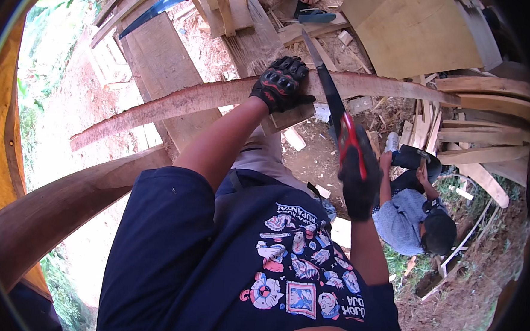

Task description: The person uses a hand saw to cut a long piece of wood that is supported by a wooden frame. They hold the wood steady with one hand while sawing with the other. Other people are visible in the background working with wood.

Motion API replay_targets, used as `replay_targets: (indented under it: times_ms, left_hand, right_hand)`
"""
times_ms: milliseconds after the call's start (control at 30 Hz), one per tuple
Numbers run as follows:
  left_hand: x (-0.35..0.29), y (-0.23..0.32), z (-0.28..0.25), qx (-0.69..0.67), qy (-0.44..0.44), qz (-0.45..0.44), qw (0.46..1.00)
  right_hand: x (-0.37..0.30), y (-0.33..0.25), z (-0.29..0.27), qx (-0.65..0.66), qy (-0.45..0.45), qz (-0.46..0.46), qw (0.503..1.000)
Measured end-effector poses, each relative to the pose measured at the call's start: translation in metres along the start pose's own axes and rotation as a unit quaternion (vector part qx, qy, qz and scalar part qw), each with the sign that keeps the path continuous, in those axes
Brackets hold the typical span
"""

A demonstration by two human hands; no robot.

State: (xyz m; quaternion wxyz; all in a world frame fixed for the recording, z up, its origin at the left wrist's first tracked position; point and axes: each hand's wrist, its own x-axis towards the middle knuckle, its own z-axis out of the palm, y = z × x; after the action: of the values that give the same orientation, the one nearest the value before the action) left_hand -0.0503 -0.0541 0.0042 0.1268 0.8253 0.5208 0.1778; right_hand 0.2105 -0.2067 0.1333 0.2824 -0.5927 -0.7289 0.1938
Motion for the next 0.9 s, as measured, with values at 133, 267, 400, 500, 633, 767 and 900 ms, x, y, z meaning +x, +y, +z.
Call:
replay_targets:
  times_ms: [133,267,400,500,633,767,900]
  left_hand:
    - [0.012,0.006,-0.008,-0.035,-0.057,-0.01,0.998]
    - [0.009,-0.002,-0.002,-0.035,-0.038,0.0,0.999]
    - [0.009,0.004,-0.006,-0.015,-0.019,-0.015,1.0]
    - [0.011,0.007,-0.013,-0.019,-0.06,-0.018,0.998]
    - [0.003,0.003,0.001,-0.014,-0.013,-0.006,1.0]
    - [0.004,0.004,-0.001,-0.009,-0.022,-0.008,1.0]
    - [0.005,0.006,-0.005,-0.025,-0.045,0.005,0.999]
  right_hand:
    - [0.129,0.061,0.107,-0.044,0.116,-0.146,0.981]
    - [0.155,0.036,0.129,0.077,0.104,0.028,0.991]
    - [0.077,0.051,0.092,-0.102,0.092,-0.166,0.976]
    - [-0.032,0.02,0.013,-0.077,-0.023,-0.036,0.996]
    - [-0.074,-0.038,-0.066,-0.069,-0.065,0.03,0.995]
    - [-0.026,-0.029,-0.038,0.035,-0.02,0.052,0.998]
    - [0.108,0.031,0.089,0.048,0.088,-0.072,0.992]
